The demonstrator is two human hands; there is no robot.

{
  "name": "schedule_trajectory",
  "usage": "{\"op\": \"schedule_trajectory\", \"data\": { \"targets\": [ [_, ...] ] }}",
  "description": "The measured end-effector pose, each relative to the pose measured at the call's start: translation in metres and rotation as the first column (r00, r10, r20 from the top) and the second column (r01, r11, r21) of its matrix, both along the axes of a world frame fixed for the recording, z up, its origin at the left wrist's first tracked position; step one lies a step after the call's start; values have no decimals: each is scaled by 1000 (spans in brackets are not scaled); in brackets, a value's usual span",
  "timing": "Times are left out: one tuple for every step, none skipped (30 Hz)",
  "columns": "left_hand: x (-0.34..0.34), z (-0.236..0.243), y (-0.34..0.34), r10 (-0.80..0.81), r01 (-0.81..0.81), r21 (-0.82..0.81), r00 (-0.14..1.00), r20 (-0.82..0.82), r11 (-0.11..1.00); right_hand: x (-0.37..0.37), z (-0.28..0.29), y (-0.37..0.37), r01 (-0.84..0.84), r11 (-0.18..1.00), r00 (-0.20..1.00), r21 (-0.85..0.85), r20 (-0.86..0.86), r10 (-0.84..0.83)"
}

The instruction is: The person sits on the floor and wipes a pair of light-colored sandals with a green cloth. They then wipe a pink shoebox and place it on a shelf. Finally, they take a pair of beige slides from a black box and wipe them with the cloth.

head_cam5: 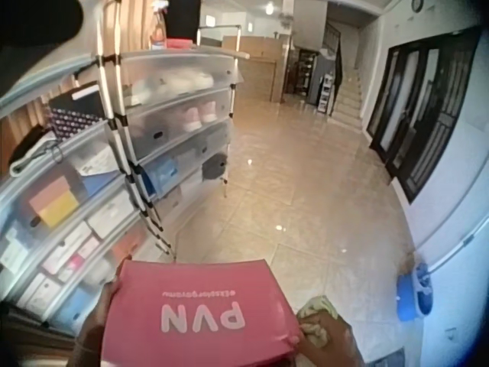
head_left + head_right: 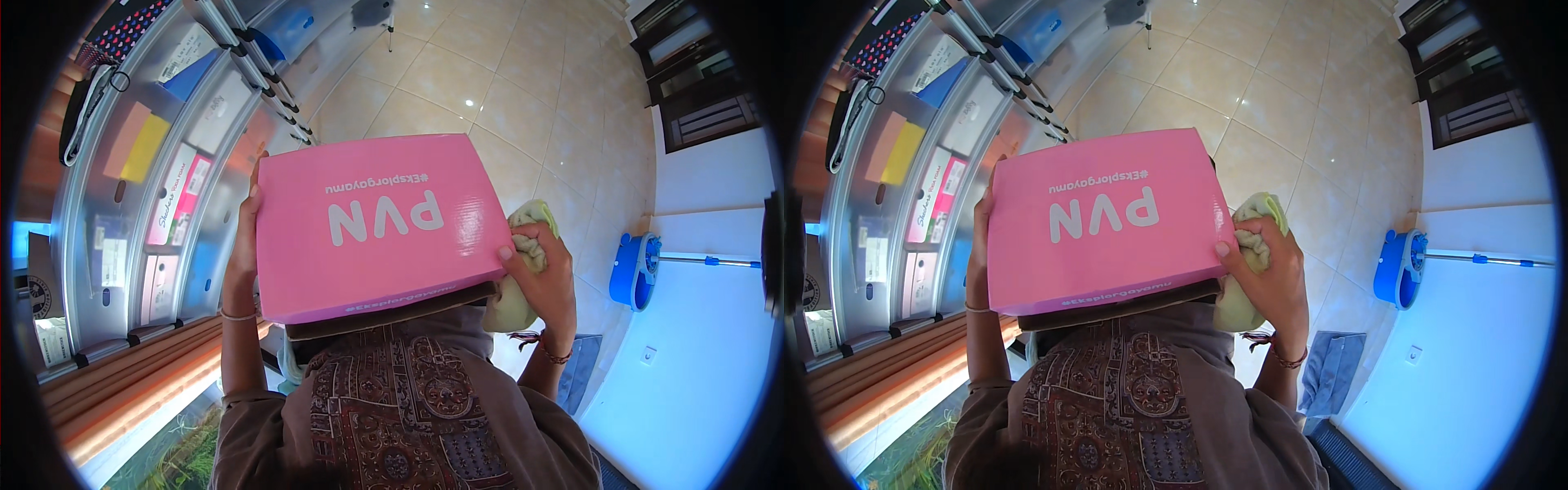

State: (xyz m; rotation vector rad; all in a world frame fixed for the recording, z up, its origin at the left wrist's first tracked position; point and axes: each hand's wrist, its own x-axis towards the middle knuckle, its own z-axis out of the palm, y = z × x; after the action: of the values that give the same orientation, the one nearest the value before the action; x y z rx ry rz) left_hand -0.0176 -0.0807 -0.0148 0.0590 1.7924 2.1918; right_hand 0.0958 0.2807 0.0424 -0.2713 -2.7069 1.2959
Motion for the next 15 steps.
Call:
{"op": "schedule_trajectory", "data": {
  "targets": [
    [5,6,6,16,-16,17,999,28,1000,0,-2,0,-4,1000,1000,23,-6,4],
    [9,12,10,33,-35,27,998,55,999,1,-3,0,-10,999,1000,40,-13,10],
    [11,9,6,20,-21,20,998,61,1000,3,-2,0,-20,999,1000,49,-17,21],
    [11,5,0,7,-8,13,998,65,1000,5,1,2,-30,998,999,59,-22,32],
    [10,3,-4,-4,4,10,998,68,1000,4,4,2,-42,997,999,72,-29,44],
    [13,4,-5,-2,3,-4,998,70,1000,6,6,4,-44,996,999,80,-17,45],
    [19,6,-6,0,1,-17,997,72,1000,12,8,5,-46,995,999,87,-5,46],
    [24,8,-7,1,1,-32,998,64,999,17,9,6,-45,995,999,94,-2,46],
    [29,9,-5,30,-28,-72,999,37,997,20,8,7,-44,997,999,70,14,43],
    [35,9,-2,59,-58,-111,998,8,992,23,7,7,-44,998,999,46,31,42],
    [37,9,0,90,-92,-147,996,-20,985,25,7,6,-45,999,998,23,49,44],
    [36,1,-3,98,-99,-162,995,-17,982,26,5,5,-51,999,996,14,69,50],
    [35,-11,-9,106,-107,-178,994,-14,978,26,1,4,-58,998,994,5,89,57],
    [31,-16,-11,111,-111,-193,994,-13,975,26,-3,3,-60,998,992,-4,109,60],
    [28,-16,-14,83,-83,-206,997,-9,975,26,-7,2,-65,998,991,2,116,64]
  ]
}}
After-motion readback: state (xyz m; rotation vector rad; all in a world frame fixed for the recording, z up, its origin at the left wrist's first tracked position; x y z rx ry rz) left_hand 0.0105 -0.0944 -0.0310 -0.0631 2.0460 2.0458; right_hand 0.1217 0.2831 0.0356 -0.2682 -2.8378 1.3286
